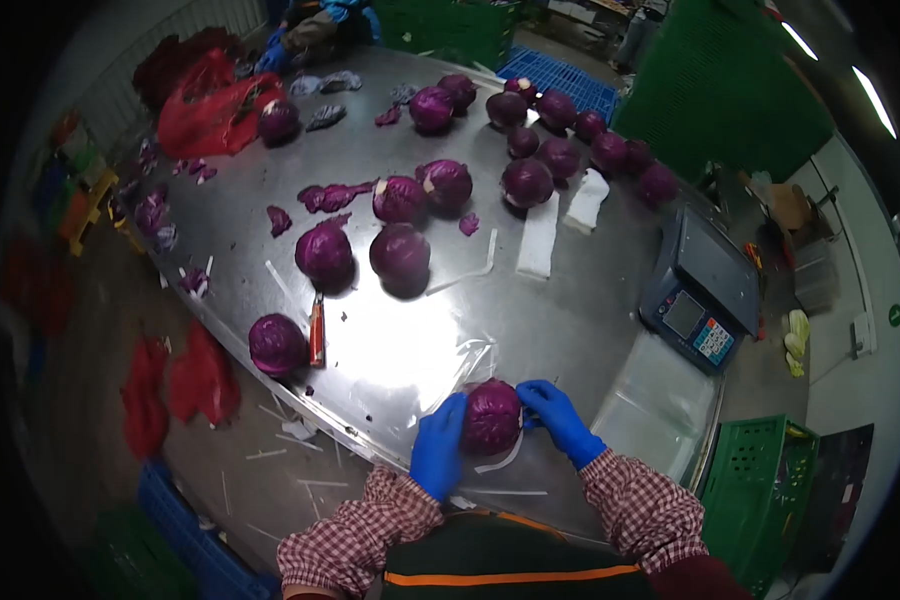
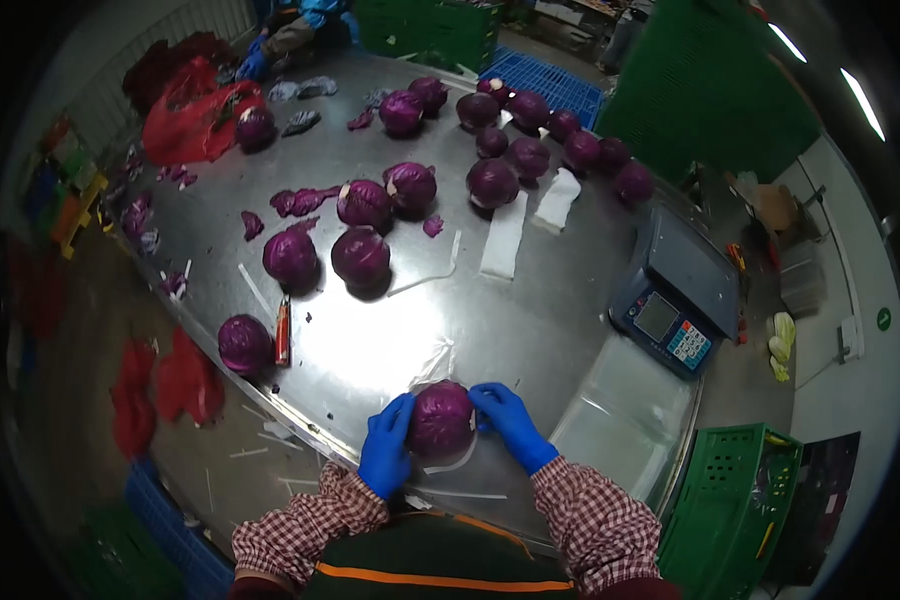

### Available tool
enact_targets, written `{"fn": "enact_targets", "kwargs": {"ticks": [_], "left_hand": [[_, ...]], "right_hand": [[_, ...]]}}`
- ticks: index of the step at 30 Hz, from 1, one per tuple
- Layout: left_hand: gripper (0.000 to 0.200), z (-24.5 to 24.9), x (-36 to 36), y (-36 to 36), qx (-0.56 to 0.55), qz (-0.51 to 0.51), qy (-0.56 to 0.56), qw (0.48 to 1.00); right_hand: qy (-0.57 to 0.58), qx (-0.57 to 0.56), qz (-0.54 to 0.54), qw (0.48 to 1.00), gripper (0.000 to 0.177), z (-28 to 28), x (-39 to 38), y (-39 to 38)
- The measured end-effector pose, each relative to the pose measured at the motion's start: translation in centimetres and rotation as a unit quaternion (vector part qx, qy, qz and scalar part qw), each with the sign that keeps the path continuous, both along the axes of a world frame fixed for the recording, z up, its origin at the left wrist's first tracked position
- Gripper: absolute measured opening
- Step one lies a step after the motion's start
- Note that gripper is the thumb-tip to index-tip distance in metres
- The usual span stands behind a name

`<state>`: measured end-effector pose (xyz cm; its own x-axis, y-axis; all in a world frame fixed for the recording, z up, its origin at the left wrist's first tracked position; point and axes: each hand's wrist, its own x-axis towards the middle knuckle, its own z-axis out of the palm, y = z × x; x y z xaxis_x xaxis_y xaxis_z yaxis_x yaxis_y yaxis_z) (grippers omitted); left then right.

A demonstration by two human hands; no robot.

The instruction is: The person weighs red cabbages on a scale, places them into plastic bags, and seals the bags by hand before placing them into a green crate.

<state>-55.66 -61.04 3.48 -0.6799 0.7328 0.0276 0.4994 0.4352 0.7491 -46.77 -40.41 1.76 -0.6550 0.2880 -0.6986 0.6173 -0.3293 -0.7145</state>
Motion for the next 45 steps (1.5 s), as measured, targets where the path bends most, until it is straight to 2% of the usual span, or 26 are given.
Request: {"fn": "enact_targets", "kwargs": {"ticks": [2, 6, 8, 9, 10, 12, 15, 16, 19, 22, 24, 25, 27, 30, 31, 34, 36, 37, 38, 40, 41, 42, 44, 45], "left_hand": [[0.072, 0.4, 0.2, 0.1, 0.045, -0.059, 0.076, 0.994], [0.07, -0.1, 0.7, -0.3, 0.043, -0.092, 0.107, 0.989], [0.07, -0.7, 1.7, -0.1, 0.018, -0.096, 0.164, 0.982], [0.07, -0.6, 2.0, -0.1, 0.008, -0.097, 0.168, 0.981], [0.07, -0.3, 2.1, -0.1, 0.009, -0.095, 0.167, 0.981], [0.07, 0.7, 1.6, 0.0, 0.057, -0.067, 0.087, 0.992], [0.072, 2.7, 1.0, -0.3, 0.078, -0.04, 0.038, 0.995], [0.072, 3.8, 0.6, -0.4, 0.078, -0.043, 0.041, 0.995], [0.076, 7.5, 0.1, -0.3, 0.123, -0.023, -0.045, 0.991], [0.074, 9.9, 0.2, -0.2, 0.159, -0.037, -0.072, 0.984], [0.072, 10.7, 0.7, 0.0, 0.15, -0.05, -0.046, 0.986], [0.071, 10.7, 0.9, 0.1, 0.162, -0.05, -0.03, 0.985], [0.071, 10.2, 0.7, 0.8, 0.177, -0.054, -0.007, 0.983], [0.071, 8.5, 0.9, 0.6, 0.186, -0.053, -0.013, 0.981], [0.069, 8.4, 1.0, 0.9, 0.173, -0.039, -0.028, 0.984], [0.062, 7.5, 0.7, 1.3, 0.167, -0.015, -0.027, 0.986], [0.056, 6.1, -0.7, 1.7, 0.149, 0.022, -0.188, 0.971], [0.052, 4.9, -0.8, 2.1, 0.159, 0.04, -0.196, 0.967], [0.052, 3.6, -0.7, 2.4, 0.159, 0.039, -0.193, 0.967], [0.048, 0.8, 0.1, 2.8, 0.139, 0.064, -0.089, 0.984], [0.059, -0.5, 0.7, 3.0, 0.161, 0.067, -0.083, 0.981], [0.059, -0.3, 0.6, 3.2, 0.159, 0.067, -0.085, 0.981], [0.06, 0.5, 1.2, 2.8, 0.199, 0.015, 0.031, 0.979], [0.05, 1.3, 0.9, 2.9, 0.178, -0.034, 0.1, 0.978]], "right_hand": [[0.009, 0.037, -0.006, 0.999, 0.046, 1.1, -1.9, -0.8], [0.048, 0.08, 0.032, 0.995, 0.037, -1.5, -2.5, -1.4], [0.045, 0.129, -0.034, 0.99, 0.029, -2.7, -0.9, -1.9], [0.057, 0.215, -0.059, 0.973, 0.025, -4.4, 0.3, -1.9], [0.056, 0.216, -0.058, 0.973, 0.025, -5.0, 1.4, -2.4], [0.09, 0.279, -0.135, 0.946, 0.021, -5.2, 2.7, -3.0], [0.081, 0.273, -0.196, 0.938, 0.018, -2.2, 4.3, -3.9], [0.083, 0.272, -0.2, 0.938, 0.018, 0.6, 4.3, -4.3], [0.104, 0.233, -0.228, 0.94, 0.015, 8.9, 5.4, -5.7], [0.153, 0.252, -0.202, 0.934, 0.013, 12.2, 6.8, -5.3], [0.172, 0.215, -0.28, 0.92, 0.012, 13.0, 7.6, -5.7], [0.175, 0.215, -0.289, 0.916, 0.012, 13.0, 8.1, -6.3], [0.193, 0.306, -0.245, 0.899, 0.012, 12.7, 8.7, -7.2], [0.157, 0.236, -0.275, 0.919, 0.011, 12.2, 8.8, -6.1], [0.157, 0.33, -0.2, 0.909, 0.01, 11.1, 9.3, -5.8], [0.162, 0.295, -0.261, 0.905, 0.012, 11.3, 9.3, -6.4], [0.169, 0.3, -0.242, 0.907, 0.012, 11.5, 9.0, -6.3], [0.155, 0.369, -0.194, 0.895, 0.011, 11.0, 8.9, -6.3], [0.139, 0.436, -0.147, 0.877, 0.011, 10.3, 8.9, -6.3], [0.122, 0.409, -0.156, 0.891, 0.011, 5.7, 9.9, -5.6], [0.102, 0.38, -0.161, 0.905, 0.017, 4.3, 10.1, -5.1], [0.1, 0.379, -0.16, 0.906, 0.017, 5.0, 9.3, -5.3], [0.152, 0.62, -0.198, 0.744, 0.034, 7.0, 7.0, -6.7], [0.146, 0.613, -0.195, 0.751, 0.034, 6.5, 6.5, -6.9]]}}
